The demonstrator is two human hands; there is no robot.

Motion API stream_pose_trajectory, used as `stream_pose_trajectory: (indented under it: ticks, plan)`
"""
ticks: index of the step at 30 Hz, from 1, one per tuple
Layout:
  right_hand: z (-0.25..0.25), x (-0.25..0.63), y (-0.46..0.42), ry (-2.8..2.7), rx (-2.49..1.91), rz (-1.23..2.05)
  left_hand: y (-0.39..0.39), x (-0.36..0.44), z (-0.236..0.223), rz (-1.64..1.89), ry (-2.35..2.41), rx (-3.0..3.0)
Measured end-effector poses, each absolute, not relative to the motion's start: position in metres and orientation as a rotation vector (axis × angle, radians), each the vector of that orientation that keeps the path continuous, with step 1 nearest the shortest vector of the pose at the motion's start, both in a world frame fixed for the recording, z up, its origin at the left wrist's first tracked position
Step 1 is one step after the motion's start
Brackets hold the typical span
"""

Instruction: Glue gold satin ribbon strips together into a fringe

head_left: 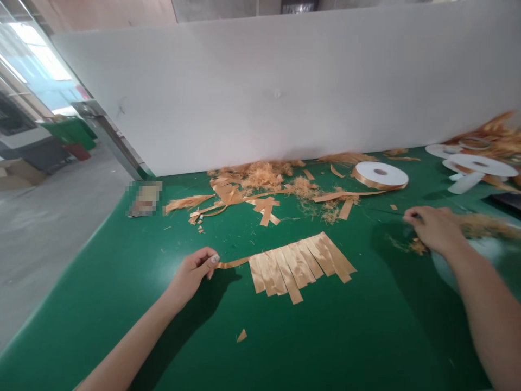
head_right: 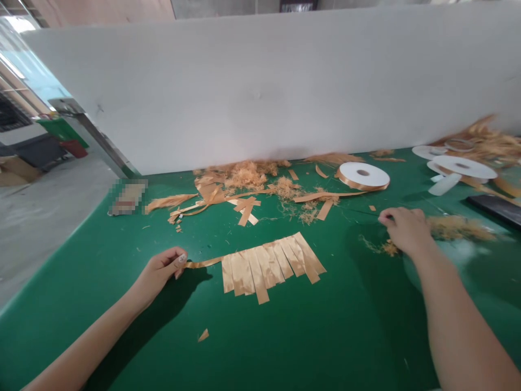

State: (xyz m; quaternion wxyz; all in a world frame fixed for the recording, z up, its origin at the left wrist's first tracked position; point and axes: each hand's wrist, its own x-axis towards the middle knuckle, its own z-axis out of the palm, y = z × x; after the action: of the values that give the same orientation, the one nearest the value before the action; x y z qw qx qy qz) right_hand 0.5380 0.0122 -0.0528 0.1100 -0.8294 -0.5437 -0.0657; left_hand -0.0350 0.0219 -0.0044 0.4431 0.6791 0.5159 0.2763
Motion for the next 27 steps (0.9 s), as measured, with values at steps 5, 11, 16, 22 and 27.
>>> stream_pose_trajectory:
  ticks: [5,11,16,22,27]
  plan:
    - [-0.038,0.523,0.005,-1.277,-2.315,-0.09,0.021,-0.035,-0.005,0.676,1.272,1.688]
    - [-0.03,0.513,0.002,-1.104,-2.149,-0.037,0.021,-0.035,-0.005,0.684,1.261,1.692]
    - [-0.034,0.52,0.004,-1.106,-2.161,-0.029,0.021,-0.033,-0.002,0.683,1.249,1.678]
    - [-0.042,0.532,0.006,-1.158,-2.333,-0.036,0.021,-0.032,-0.001,0.669,1.241,1.663]
    - [-0.042,0.542,0.009,-1.199,-2.495,-0.046,0.019,-0.032,-0.001,0.66,1.247,1.658]
